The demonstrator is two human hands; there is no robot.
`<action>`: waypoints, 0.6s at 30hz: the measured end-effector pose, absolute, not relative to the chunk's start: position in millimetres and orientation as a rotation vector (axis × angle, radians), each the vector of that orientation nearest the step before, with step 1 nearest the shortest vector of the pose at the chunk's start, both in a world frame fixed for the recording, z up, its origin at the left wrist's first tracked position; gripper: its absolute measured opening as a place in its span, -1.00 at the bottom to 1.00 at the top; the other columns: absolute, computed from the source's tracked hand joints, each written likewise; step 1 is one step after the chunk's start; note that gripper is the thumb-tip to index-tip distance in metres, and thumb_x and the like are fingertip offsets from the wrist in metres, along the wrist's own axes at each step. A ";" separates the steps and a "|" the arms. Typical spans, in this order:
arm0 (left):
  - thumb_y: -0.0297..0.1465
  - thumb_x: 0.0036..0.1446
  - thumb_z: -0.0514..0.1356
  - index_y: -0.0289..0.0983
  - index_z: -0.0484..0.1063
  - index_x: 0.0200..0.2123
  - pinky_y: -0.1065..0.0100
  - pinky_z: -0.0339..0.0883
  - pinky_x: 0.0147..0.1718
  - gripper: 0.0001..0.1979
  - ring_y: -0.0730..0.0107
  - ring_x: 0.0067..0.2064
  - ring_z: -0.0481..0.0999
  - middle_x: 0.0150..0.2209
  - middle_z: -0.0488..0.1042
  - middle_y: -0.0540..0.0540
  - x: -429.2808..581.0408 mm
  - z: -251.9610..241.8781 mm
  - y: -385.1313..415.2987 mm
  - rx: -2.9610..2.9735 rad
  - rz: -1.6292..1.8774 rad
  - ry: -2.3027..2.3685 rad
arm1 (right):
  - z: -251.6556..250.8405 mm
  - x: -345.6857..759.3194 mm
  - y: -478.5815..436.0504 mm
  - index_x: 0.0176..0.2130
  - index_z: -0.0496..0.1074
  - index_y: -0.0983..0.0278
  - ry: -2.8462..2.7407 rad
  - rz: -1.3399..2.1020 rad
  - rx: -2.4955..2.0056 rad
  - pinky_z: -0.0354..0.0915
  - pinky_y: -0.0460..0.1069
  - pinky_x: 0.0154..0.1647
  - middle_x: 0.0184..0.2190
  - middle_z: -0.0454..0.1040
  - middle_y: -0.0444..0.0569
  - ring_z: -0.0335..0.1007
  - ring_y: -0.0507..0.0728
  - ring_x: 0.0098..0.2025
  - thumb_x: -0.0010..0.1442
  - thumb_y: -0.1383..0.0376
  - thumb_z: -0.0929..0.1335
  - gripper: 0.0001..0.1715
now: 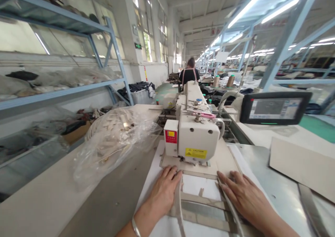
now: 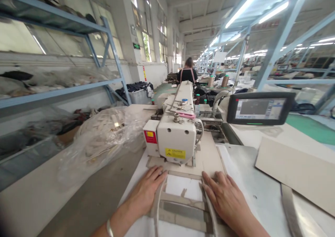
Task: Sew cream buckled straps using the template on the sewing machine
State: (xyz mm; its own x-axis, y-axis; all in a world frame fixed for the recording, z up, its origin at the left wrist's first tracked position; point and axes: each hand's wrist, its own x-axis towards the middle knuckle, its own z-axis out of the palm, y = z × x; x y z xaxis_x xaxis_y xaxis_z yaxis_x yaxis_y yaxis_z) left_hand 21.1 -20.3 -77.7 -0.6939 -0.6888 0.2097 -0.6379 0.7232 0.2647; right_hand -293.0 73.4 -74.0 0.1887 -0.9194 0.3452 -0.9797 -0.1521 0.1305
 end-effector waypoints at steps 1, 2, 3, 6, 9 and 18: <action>-0.46 0.33 0.05 -0.27 0.32 0.25 -0.07 0.24 0.26 -0.56 -0.04 0.29 0.25 0.26 0.34 -0.25 20.9 -77.0 -20.8 1.026 -0.237 -2.634 | -73.1 -291.8 73.8 0.20 0.40 0.12 -1.810 0.260 2.126 0.45 0.23 0.00 -0.12 0.49 0.13 0.49 0.25 -0.04 0.42 0.10 0.15 -0.50; -0.45 0.33 0.06 -0.27 0.31 0.25 -0.08 0.23 0.26 -0.56 -0.03 0.28 0.26 0.25 0.34 -0.25 20.4 -76.5 -21.8 1.009 -0.229 -2.631 | -71.7 -290.5 74.4 0.20 0.40 0.11 -1.823 0.254 2.111 0.46 0.22 0.00 -0.11 0.48 0.13 0.49 0.24 -0.04 0.42 0.10 0.14 -0.51; -0.43 0.33 0.08 -0.27 0.29 0.26 -0.08 0.23 0.26 -0.55 -0.01 0.25 0.27 0.23 0.35 -0.25 19.5 -75.9 -23.3 0.997 -0.231 -2.626 | -69.8 -289.1 75.0 0.20 0.40 0.10 -1.835 0.244 2.105 0.45 0.22 0.01 -0.11 0.47 0.14 0.48 0.23 -0.04 0.42 0.10 0.14 -0.51; -0.32 0.34 0.12 -0.25 0.27 0.29 -0.10 0.33 0.15 -0.52 0.00 0.12 0.35 0.12 0.42 -0.24 15.4 -73.2 -29.1 1.023 -0.263 -2.620 | -63.3 -285.3 77.3 0.20 0.40 0.10 -1.869 0.215 2.114 0.44 0.21 0.06 -0.09 0.45 0.15 0.46 0.24 0.01 0.41 0.12 0.16 -0.52; -0.33 0.38 0.03 -0.20 0.32 0.26 -0.08 0.40 0.04 -0.58 0.04 0.02 0.39 0.03 0.45 -0.23 13.7 -73.0 -33.8 1.036 -0.266 -2.645 | -61.1 -285.0 80.6 0.21 0.38 0.10 -1.893 0.206 2.124 0.43 0.23 0.09 -0.05 0.44 0.17 0.44 0.25 0.04 0.41 0.13 0.15 -0.51; -0.47 0.32 0.01 -0.22 0.27 0.28 -0.08 0.20 0.26 -0.53 -0.01 0.31 0.22 0.32 0.27 -0.16 22.1 -94.6 -38.8 0.908 -0.216 -2.649 | -67.4 -289.4 84.5 0.23 0.37 0.12 -1.899 0.220 2.136 0.40 0.25 0.15 0.08 0.44 0.19 0.39 0.28 0.14 0.40 0.11 0.17 -0.49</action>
